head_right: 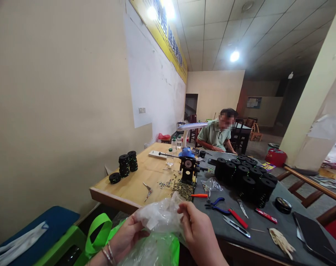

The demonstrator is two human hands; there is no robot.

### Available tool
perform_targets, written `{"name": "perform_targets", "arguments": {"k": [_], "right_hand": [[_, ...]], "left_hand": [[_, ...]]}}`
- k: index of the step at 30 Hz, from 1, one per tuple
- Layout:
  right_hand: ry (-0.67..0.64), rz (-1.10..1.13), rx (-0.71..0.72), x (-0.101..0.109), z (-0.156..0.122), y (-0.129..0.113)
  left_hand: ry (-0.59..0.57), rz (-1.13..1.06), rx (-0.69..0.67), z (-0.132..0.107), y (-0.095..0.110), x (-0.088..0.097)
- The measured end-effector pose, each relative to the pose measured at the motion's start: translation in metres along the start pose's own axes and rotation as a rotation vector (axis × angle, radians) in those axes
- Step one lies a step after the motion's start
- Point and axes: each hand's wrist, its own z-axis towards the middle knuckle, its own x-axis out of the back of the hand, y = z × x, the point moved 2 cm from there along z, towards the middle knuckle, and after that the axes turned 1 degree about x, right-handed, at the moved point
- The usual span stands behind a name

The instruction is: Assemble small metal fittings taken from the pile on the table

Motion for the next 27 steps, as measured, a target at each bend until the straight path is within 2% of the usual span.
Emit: {"name": "perform_targets", "arguments": {"k": [5, 9, 14, 21, 27], "right_hand": [[-0.157, -0.027, 0.022, -0.009, 0.004, -0.001], [-0.204, -0.168, -0.052, -0.014, 0.007, -0.004], [-0.330, -0.375, -0.141, -0.022, 0.008, -0.014], [-0.424, -0.392, -0.067, -0.028, 0.013, -0.025], [-0.437, -0.484, -0.022, -0.029, 0.011, -0.021]], "left_hand": [[0.023, -0.035, 0.046, 0.004, -0.008, 0.004], [-0.054, -0.108, 0.059, 0.005, -0.013, 0.001], [-0.119, -0.118, 0.040, 0.002, -0.010, -0.006], [-0.089, -0.164, 0.061, 0.002, -0.007, -0.005], [-0.187, -0.189, 0.190, 0.000, -0.002, -0.006]]}}
